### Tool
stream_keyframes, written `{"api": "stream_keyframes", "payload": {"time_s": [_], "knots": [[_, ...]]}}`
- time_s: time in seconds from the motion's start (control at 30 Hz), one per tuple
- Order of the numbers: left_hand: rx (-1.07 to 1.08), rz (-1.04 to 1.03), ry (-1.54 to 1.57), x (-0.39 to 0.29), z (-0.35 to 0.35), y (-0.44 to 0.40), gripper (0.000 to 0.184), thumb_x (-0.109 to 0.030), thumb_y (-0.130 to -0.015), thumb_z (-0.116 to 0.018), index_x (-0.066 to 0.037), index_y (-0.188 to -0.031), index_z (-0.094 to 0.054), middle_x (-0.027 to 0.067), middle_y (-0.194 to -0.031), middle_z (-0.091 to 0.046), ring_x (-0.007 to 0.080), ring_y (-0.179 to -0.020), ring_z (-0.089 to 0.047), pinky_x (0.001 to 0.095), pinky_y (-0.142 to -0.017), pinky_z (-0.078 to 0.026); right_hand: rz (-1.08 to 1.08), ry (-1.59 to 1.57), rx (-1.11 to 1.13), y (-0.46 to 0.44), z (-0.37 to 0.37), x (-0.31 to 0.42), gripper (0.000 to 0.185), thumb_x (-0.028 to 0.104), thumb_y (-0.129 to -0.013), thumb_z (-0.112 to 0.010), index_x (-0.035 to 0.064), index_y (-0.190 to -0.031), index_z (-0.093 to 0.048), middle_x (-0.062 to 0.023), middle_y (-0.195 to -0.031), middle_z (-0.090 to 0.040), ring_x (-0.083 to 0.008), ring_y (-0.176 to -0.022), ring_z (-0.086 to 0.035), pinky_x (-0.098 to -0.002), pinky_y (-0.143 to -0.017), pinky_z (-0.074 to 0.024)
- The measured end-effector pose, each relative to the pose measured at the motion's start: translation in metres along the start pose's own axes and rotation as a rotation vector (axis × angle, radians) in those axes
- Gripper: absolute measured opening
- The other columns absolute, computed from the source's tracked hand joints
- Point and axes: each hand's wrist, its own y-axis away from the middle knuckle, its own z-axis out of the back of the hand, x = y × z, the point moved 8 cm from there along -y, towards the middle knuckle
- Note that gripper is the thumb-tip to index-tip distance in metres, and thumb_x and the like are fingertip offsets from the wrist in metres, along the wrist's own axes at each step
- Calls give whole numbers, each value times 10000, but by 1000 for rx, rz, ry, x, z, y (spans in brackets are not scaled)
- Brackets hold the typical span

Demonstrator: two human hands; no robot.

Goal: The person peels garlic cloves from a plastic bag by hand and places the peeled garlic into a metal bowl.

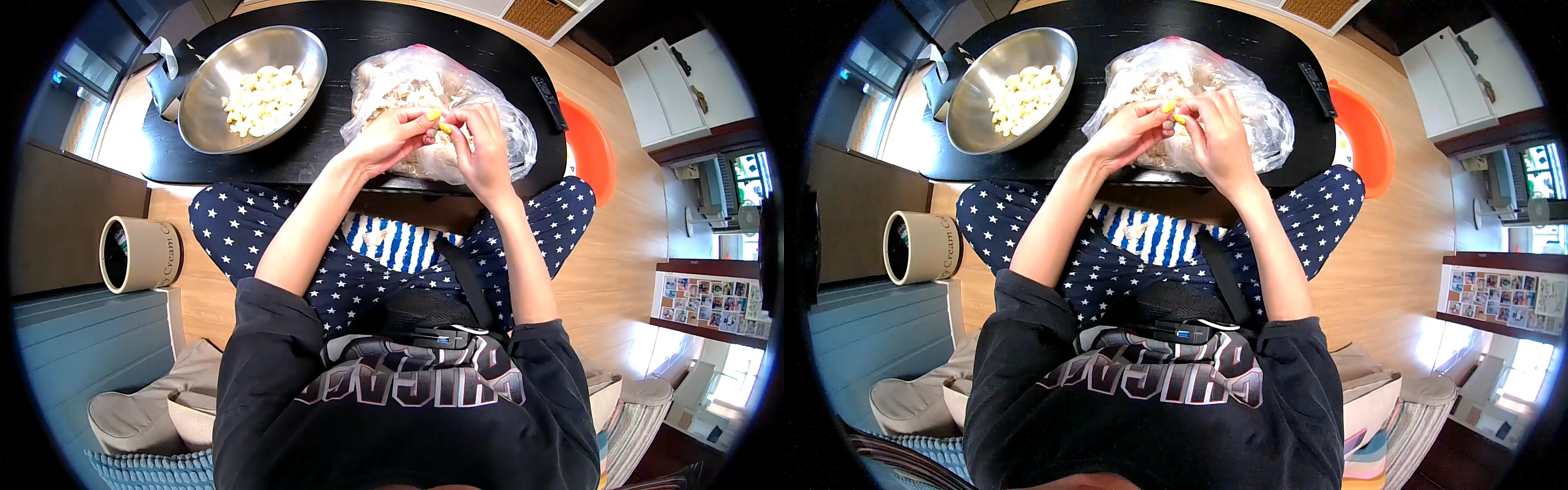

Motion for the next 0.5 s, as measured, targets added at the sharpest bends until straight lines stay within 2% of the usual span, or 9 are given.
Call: {"api": "stream_keyframes", "payload": {"time_s": [0.1,0.2,0.23,0.27,0.33,0.4,0.47,0.5], "knots": [[-94,-14,133,2,0,0,243,-152,-929,-524,33,-1081,-560,48,-959,-573,88,-830,-512,213,-809,-451,42,1,4,3,-1,6,149,-42,-743,-630,21,-852,-552,-92,-824,-549,-249,-787,-508,-323,-693,-417],[-195,-54,287,3,20,-4,250,-147,-924,-532,29,-1099,-559,54,-1000,-584,90,-842,-512,217,-813,-453,-13,-28,72,11,-5,7,152,-44,-736,-626,14,-854,-551,-108,-836,-544,-281,-819,-506,-355,-737,-421],[-201,-86,330,-1,20,-2,299,-121,-916,-538,70,-1144,-514,76,-975,-545,102,-798,-481,209,-777,-458,-91,-50,26,14,-2,0,140,-42,-743,-616,9,-856,-551,-114,-834,-546,-289,-823,-509,-361,-743,-420],[-202,-87,330,0,23,-3,299,-121,-916,-538,70,-1144,-514,76,-975,-545,102,-798,-481,209,-777,-458,-168,-72,-19,18,2,-8,129,-39,-749,-606,4,-857,-552,-120,-833,-547,-297,-828,-513,-367,-750,-418],[-63,-76,393,0,19,-6,260,-118,-927,-517,31,-1139,-543,81,-1085,-568,109,-860,-519,203,-820,-458,-198,-8,7,24,0,-26,99,-23,-763,-597,0,-850,-555,-127,-829,-550,-305,-829,-516,-369,-751,-420],[-69,-62,397,1,16,-7,264,-106,-928,-510,34,-1150,-535,91,-1098,-562,119,-872,-522,213,-828,-465,-229,58,32,30,-3,-42,72,-8,-777,-589,-5,-842,-558,-134,-826,-552,-314,-831,-519,-371,-753,-421],[-74,-47,403,3,11,-7,269,-94,-929,-503,38,-1161,-526,100,-1112,-556,128,-885,-525,222,-837,-471,-340,186,213,39,-16,-57,61,19,-793,-582,-7,-849,-577,-141,-843,-567,-319,-848,-529,-371,-747,-427],[-77,-56,397,2,10,-7,273,-82,-928,-499,43,-1170,-518,105,-1109,-558,135,-908,-532,235,-852,-474,-383,195,230,40,-16,-59,71,32,-802,-581,-1,-863,-597,-143,-875,-580,-314,-854,-539,-372,-738,-438]]}}
